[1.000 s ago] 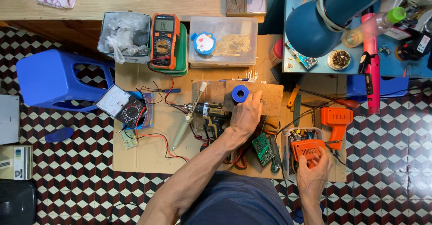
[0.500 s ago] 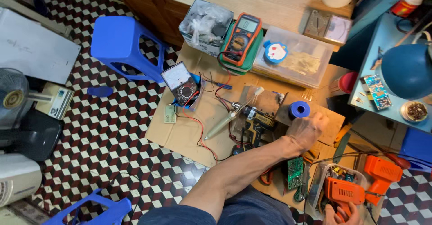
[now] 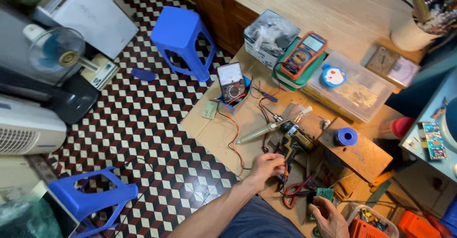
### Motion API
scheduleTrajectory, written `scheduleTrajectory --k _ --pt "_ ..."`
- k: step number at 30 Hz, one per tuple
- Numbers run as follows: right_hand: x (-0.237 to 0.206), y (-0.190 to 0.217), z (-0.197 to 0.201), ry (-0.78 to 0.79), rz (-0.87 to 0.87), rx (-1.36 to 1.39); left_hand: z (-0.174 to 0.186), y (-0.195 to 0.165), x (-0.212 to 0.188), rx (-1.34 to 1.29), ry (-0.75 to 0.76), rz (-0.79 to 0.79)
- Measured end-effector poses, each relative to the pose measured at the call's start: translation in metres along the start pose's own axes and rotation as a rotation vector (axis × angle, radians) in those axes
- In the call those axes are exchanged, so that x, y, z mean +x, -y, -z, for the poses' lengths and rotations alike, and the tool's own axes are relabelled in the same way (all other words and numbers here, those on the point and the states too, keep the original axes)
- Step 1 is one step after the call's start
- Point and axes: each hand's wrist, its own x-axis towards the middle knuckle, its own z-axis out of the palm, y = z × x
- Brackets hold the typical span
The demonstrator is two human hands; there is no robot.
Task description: The person uses a hot air gun and a soldering iron to work on a green circuit board, then flips the board and continues heating specific areas. They also use multimeter probes to test connections on the board and nearby components. The board is placed back on the workbench after testing.
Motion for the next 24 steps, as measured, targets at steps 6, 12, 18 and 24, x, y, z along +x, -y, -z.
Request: scheduleTrajectory --k 6,12,18,24 --pt "-0.020 0.041 -0.002 0.071 0.386 -0.190 0.086 -0.010 -0.050 -0.047 -0.440 -0.169" --pt "-0.037 0.106 -0.062 0.190 0.284 -0.350 0.143 -0.066 -0.068 -0.096 -0.524 -0.145" --pt "-0.014 0.153 -0.189 0.276 0.026 0.074 0.199 -0.149 -0.040 0.077 -0.363 -0.039" --pt "0.052 0.253 -0.330 0.223 -0.410 1.052 0.273 -0.216 0.047 0.542 0.014 0.037"
